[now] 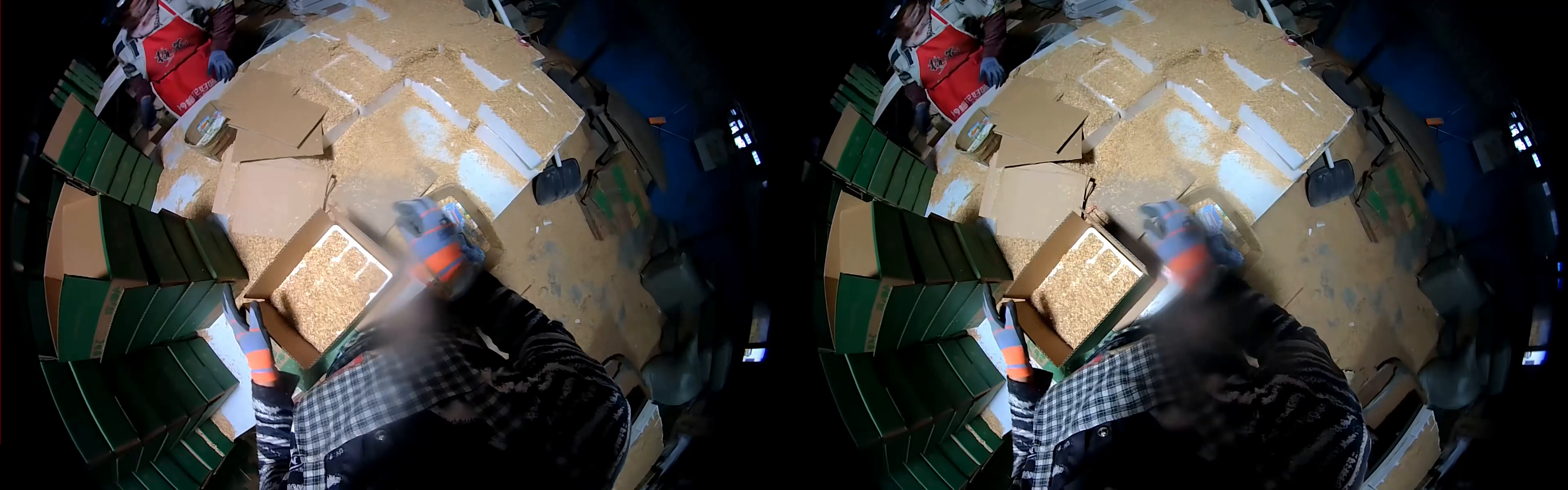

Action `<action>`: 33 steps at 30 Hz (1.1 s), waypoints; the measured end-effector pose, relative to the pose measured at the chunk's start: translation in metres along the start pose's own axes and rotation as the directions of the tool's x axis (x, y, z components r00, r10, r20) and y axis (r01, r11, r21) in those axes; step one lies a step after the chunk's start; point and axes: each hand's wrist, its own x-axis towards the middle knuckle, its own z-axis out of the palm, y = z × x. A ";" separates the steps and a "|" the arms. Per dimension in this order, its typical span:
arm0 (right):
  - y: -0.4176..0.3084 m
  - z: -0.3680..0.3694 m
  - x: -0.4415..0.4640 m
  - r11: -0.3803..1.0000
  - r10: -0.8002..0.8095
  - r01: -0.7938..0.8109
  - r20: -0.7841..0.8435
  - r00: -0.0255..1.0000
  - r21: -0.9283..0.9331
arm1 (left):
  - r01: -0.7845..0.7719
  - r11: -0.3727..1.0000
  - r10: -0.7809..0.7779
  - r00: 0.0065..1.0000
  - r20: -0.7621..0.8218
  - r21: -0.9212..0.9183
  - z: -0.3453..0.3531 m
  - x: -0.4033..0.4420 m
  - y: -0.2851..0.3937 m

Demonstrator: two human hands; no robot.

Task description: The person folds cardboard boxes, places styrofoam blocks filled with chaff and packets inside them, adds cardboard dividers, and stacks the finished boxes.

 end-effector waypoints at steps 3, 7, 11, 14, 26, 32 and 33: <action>0.094 0.011 -0.021 0.953 0.276 -0.258 0.105 0.955 -0.160 | -0.028 1.000 0.028 0.990 0.135 -0.002 0.005 0.086 0.005; 0.185 0.064 -0.068 0.900 -0.098 0.118 0.070 0.993 -0.420 | -0.089 0.979 0.040 0.967 0.252 0.184 0.051 0.216 -0.074; 0.150 0.021 -0.036 0.983 0.167 -0.150 0.180 0.969 -0.103 | -0.040 0.761 -0.119 0.973 0.200 0.647 0.104 0.262 -0.082; 0.100 -0.008 0.000 0.984 0.130 -0.130 0.011 0.991 0.122 | 0.017 0.529 -0.190 0.977 0.099 0.848 0.125 0.248 -0.017; -0.067 0.010 0.017 0.885 -0.465 0.415 0.414 0.783 0.210 | 0.348 0.679 -0.408 0.911 -0.061 0.647 0.098 0.224 -0.082; -0.056 0.020 0.007 0.854 -0.517 0.453 0.334 0.788 0.253 | 0.188 0.874 -0.252 0.964 0.088 0.448 0.077 0.241 -0.097; -0.057 0.018 0.008 0.850 -0.438 0.294 0.277 0.855 0.437 | 0.063 0.956 -0.070 0.997 0.016 0.286 0.078 0.256 -0.123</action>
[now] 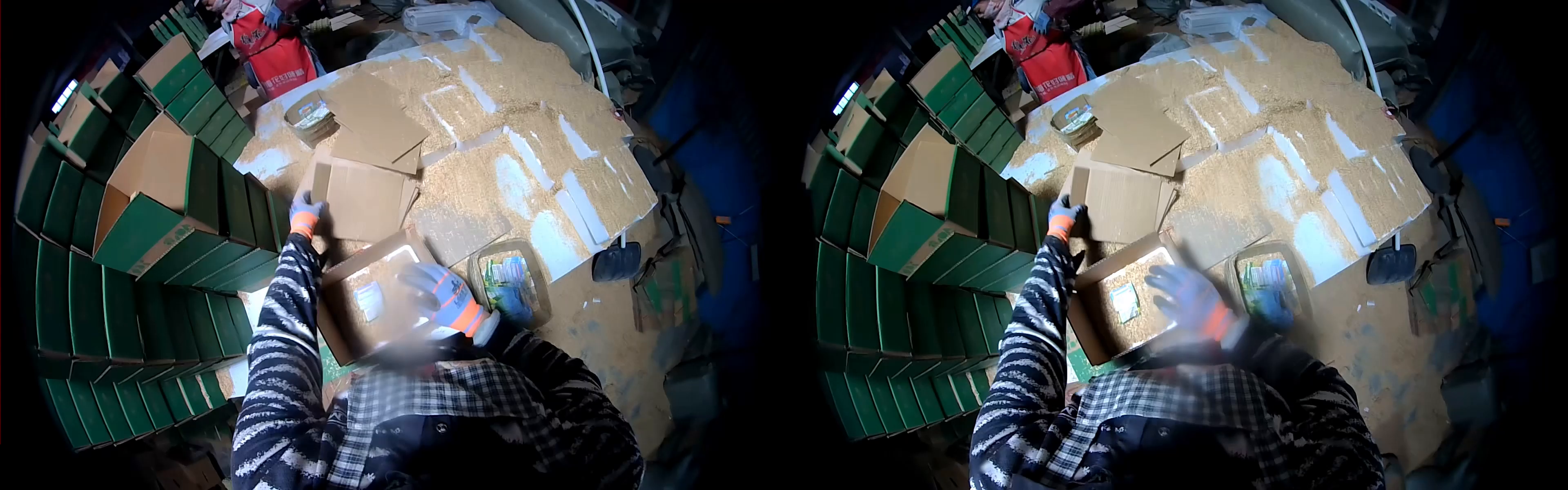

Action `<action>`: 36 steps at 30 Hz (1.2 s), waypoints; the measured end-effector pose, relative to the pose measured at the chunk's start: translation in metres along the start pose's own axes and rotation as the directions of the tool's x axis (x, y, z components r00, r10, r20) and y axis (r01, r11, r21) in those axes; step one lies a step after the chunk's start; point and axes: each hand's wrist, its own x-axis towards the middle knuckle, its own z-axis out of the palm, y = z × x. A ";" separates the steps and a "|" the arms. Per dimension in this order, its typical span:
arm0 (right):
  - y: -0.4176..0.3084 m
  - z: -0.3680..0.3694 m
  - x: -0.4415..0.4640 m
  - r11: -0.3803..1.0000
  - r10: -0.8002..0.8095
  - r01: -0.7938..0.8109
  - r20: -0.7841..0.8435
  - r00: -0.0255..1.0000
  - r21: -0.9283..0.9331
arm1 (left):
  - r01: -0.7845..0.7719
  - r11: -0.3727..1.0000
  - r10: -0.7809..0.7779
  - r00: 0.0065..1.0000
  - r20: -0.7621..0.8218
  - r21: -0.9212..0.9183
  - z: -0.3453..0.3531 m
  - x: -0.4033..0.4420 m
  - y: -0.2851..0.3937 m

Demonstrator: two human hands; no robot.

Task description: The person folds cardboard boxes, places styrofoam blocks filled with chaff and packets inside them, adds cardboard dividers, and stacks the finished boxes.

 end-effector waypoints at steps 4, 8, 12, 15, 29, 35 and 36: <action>0.007 0.013 -0.008 0.839 0.307 -0.068 -0.367 0.878 0.540 | -0.176 0.798 0.231 0.973 0.024 -0.577 -0.094 -0.084 0.132; -0.004 0.004 -0.005 0.991 -0.025 0.117 -0.759 0.650 0.068 | -0.720 0.671 0.742 0.645 0.183 -0.178 -0.127 -0.199 0.161; -0.036 -0.008 0.004 0.901 -0.287 0.265 -0.015 0.958 -0.343 | -0.810 0.561 0.602 0.541 0.587 0.170 -0.099 -0.253 0.098; 0.008 0.062 -0.003 0.846 -0.080 0.381 0.617 0.783 -0.374 | -0.795 0.443 0.375 0.585 0.719 0.416 -0.078 -0.265 0.058; 0.124 0.041 0.009 0.730 0.408 -0.580 0.451 0.794 0.362 | 0.467 0.432 -0.325 0.879 0.350 -0.771 -0.036 -0.346 0.016; 0.101 0.078 -0.004 0.745 0.320 -0.379 0.205 0.925 0.548 | 0.505 0.524 -0.429 0.852 0.300 -0.686 -0.029 -0.345 0.027; 0.090 0.078 -0.003 0.696 0.328 -0.359 0.168 0.929 0.622 | 0.539 0.453 -0.374 0.838 0.397 -0.710 -0.018 -0.342 -0.004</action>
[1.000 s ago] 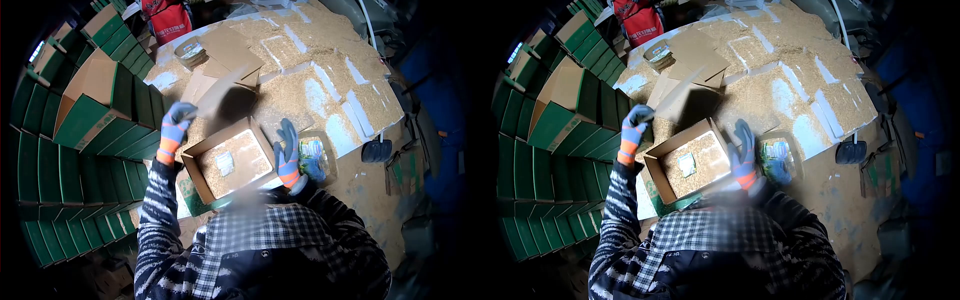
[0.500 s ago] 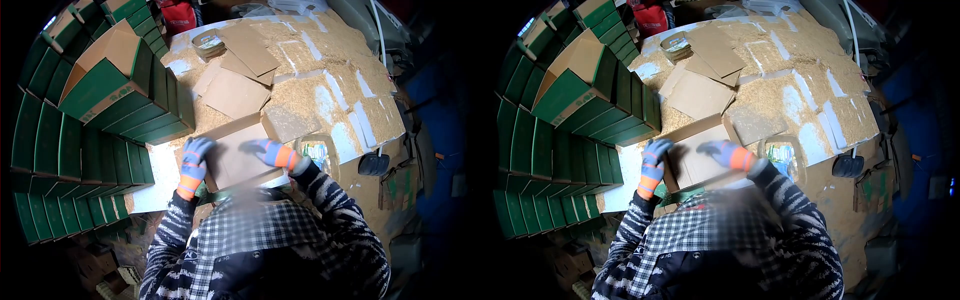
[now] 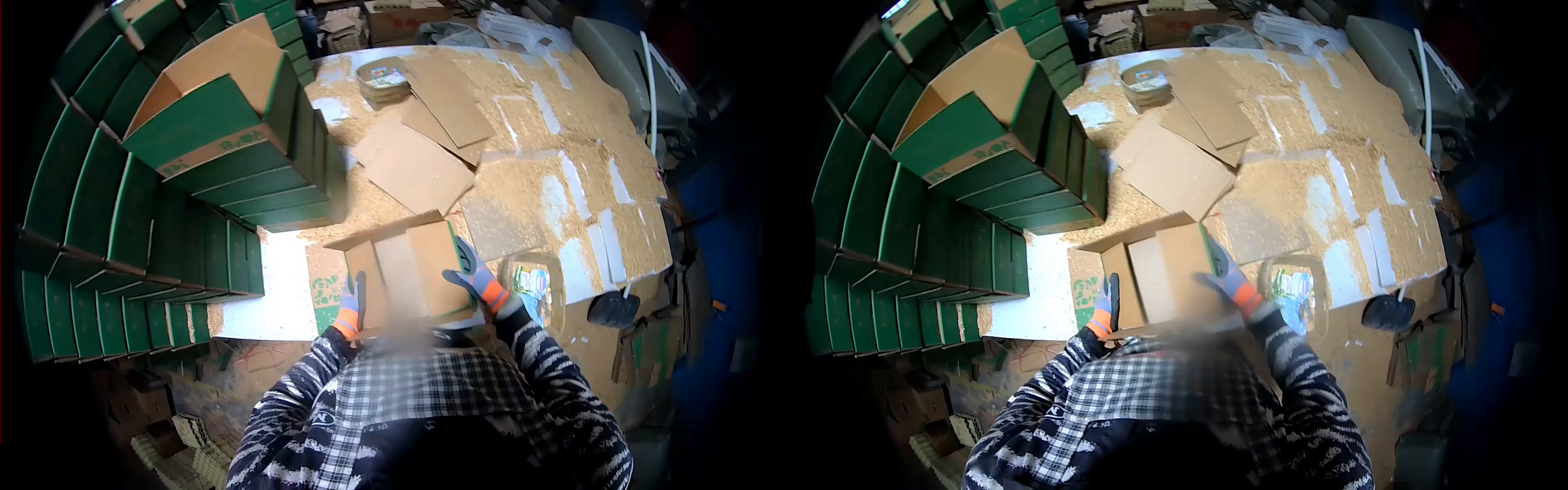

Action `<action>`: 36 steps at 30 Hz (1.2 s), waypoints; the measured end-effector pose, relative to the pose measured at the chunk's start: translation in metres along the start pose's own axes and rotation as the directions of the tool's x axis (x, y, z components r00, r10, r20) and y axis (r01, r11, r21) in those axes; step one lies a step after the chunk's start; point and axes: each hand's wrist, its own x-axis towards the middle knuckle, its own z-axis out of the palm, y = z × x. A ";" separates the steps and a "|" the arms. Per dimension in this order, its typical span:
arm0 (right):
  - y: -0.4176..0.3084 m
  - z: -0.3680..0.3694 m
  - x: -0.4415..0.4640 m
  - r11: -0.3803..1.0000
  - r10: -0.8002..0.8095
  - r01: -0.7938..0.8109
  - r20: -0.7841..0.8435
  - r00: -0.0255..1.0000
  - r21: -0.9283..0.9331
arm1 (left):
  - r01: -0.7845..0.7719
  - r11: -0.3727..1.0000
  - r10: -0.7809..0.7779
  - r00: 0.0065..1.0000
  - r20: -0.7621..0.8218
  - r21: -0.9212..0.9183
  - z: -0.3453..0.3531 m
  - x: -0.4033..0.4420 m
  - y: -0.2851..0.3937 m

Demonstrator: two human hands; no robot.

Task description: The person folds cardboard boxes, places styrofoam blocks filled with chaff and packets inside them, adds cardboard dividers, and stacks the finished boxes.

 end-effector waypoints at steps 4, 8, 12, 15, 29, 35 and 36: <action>-0.111 0.004 0.013 0.985 -0.012 0.045 -0.190 0.982 0.169 | -0.357 0.921 0.382 0.906 0.182 -0.154 0.016 -0.031 0.113; -0.229 -0.016 0.046 0.935 -0.280 0.316 -0.212 0.936 0.161 | -0.909 0.379 0.925 0.374 -0.064 0.173 -0.006 -0.078 0.288; -0.297 -0.022 0.133 0.643 -0.764 0.669 -0.246 0.596 -0.373 | -0.814 0.270 0.907 0.035 -0.420 0.514 -0.106 -0.053 0.391; -0.365 0.036 0.174 0.628 -0.777 0.737 -0.254 0.576 -0.251 | -0.664 0.282 0.931 0.015 -0.365 0.693 -0.142 -0.017 0.398; -0.302 0.164 0.316 0.851 -0.494 0.510 0.138 0.858 -0.124 | -0.403 0.277 0.943 -0.060 -0.327 0.872 -0.107 -0.018 0.368; -0.027 0.106 0.113 0.324 -0.302 0.397 0.304 0.904 -0.859 | -0.471 0.065 0.753 0.602 0.266 0.880 -0.038 0.020 0.123; 0.010 0.111 0.063 0.190 -0.088 0.412 0.403 0.911 -0.891 | -0.431 0.091 0.609 0.737 0.292 0.898 -0.041 0.034 0.093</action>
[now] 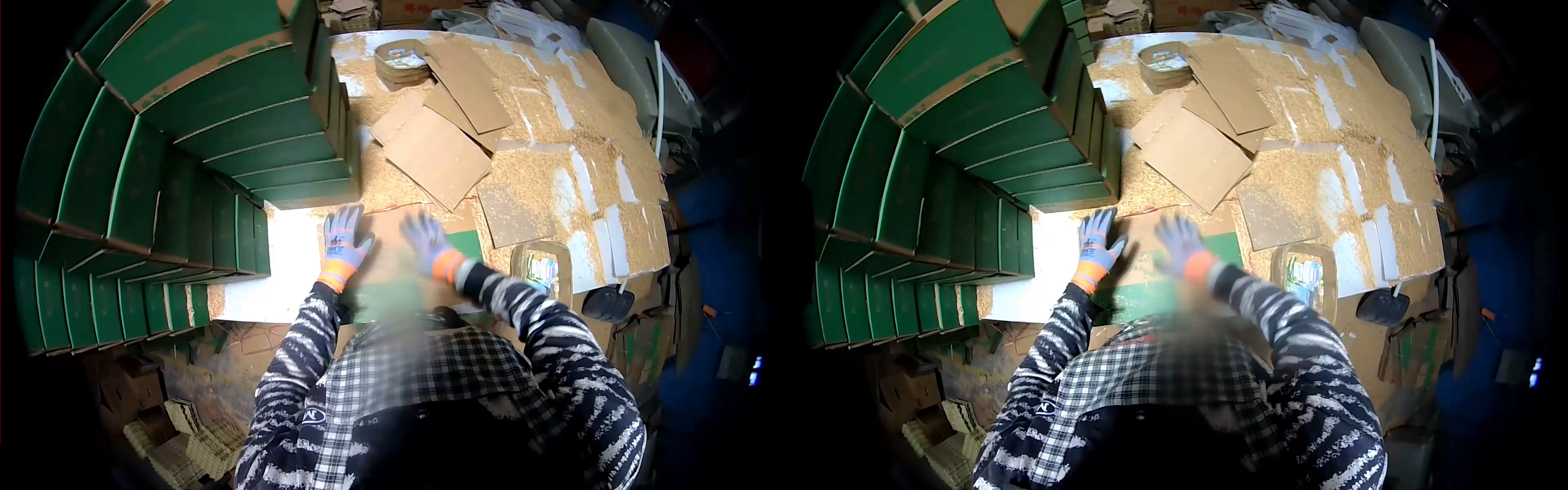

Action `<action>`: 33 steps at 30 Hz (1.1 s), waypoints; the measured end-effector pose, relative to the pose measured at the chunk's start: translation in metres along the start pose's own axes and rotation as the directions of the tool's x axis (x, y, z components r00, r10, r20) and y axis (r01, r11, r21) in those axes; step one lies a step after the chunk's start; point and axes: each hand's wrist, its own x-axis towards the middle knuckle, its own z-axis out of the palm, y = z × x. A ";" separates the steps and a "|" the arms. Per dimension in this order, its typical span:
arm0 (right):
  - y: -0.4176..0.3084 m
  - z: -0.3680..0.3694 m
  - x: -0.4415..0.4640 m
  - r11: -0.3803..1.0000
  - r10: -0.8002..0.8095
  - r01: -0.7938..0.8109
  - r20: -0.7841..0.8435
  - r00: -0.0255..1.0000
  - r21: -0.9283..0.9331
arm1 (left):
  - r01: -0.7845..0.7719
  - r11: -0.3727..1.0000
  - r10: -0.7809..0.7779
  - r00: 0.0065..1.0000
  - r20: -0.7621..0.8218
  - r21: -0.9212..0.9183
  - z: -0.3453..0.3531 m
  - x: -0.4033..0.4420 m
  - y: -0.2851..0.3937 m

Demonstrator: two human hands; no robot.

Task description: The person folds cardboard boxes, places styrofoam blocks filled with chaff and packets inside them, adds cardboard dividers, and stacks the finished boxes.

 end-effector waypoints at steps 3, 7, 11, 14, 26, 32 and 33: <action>-0.031 0.057 -0.095 0.935 -0.354 0.354 0.064 0.933 0.018 | 0.221 0.959 -0.266 0.920 0.288 0.179 0.058 -0.017 -0.041; -0.021 0.003 -0.079 0.961 -0.276 0.275 0.138 0.951 0.028 | 0.108 0.978 -0.167 0.916 0.364 0.177 0.037 -0.015 -0.038; -0.009 -0.116 -0.037 0.994 0.085 -0.061 -0.297 0.951 0.088 | 0.207 0.968 -0.250 0.854 0.455 0.144 -0.044 0.029 -0.012; -0.007 -0.179 -0.023 0.997 0.067 -0.079 -0.415 0.907 -0.013 | 0.047 0.998 -0.052 0.983 0.176 0.032 -0.126 0.042 0.052; -0.027 -0.187 -0.060 0.998 0.053 -0.043 -0.371 0.927 0.036 | -0.327 0.944 0.322 0.904 0.280 -0.031 -0.178 0.029 0.104; -0.020 -0.167 -0.055 0.992 -0.060 -0.007 -0.514 0.856 -0.127 | -0.389 0.921 0.368 0.880 0.299 0.011 -0.126 0.029 0.063; -0.024 -0.160 -0.062 0.993 -0.089 0.030 -0.580 0.810 -0.111 | -0.323 0.946 0.306 0.859 0.410 -0.028 -0.128 0.032 0.055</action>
